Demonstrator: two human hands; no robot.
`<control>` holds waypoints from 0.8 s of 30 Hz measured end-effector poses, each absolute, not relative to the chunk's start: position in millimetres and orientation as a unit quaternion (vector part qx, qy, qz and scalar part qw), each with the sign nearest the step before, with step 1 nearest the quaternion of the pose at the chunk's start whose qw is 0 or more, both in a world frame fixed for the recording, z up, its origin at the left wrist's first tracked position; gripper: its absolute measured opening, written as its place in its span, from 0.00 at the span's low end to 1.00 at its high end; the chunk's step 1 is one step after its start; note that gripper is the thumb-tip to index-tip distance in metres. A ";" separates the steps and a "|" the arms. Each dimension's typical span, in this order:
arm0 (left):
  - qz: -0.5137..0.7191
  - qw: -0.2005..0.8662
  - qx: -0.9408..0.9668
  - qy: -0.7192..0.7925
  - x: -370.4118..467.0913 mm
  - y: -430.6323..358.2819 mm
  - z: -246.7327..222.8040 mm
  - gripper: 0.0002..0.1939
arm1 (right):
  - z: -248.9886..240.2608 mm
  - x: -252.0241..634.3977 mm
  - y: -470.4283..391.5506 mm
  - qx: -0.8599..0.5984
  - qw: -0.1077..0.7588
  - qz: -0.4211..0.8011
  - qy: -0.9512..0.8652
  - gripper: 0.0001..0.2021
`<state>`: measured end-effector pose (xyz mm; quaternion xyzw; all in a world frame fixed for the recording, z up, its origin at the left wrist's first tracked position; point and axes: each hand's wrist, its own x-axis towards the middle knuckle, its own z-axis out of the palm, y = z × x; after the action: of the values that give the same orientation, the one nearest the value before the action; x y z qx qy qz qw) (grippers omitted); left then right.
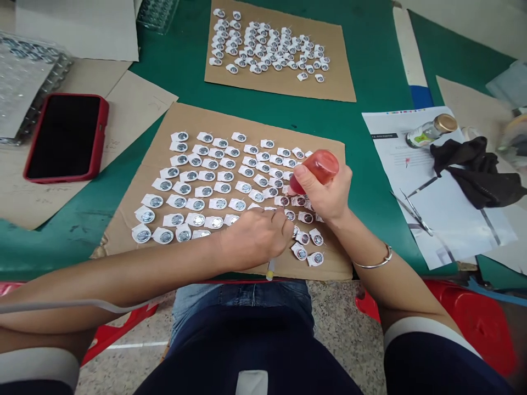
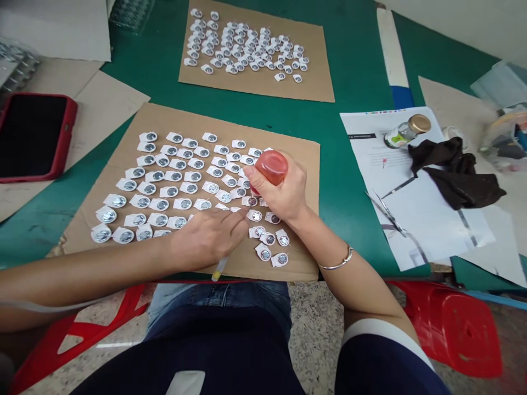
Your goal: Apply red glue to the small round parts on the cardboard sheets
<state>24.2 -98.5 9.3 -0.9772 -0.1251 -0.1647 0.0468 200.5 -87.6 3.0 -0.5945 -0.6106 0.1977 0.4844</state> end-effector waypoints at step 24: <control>-0.098 0.012 -0.984 -0.149 22.1 -92.8 13.6 0.11 | 6.3 204.7 -87.3 -0.556 0.474 0.083 -0.677 0.13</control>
<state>22.1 -92.8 13.6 -0.9838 -0.1495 -0.0979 0.0116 204.7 -87.3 6.3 -0.5564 -0.6772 0.0825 0.4743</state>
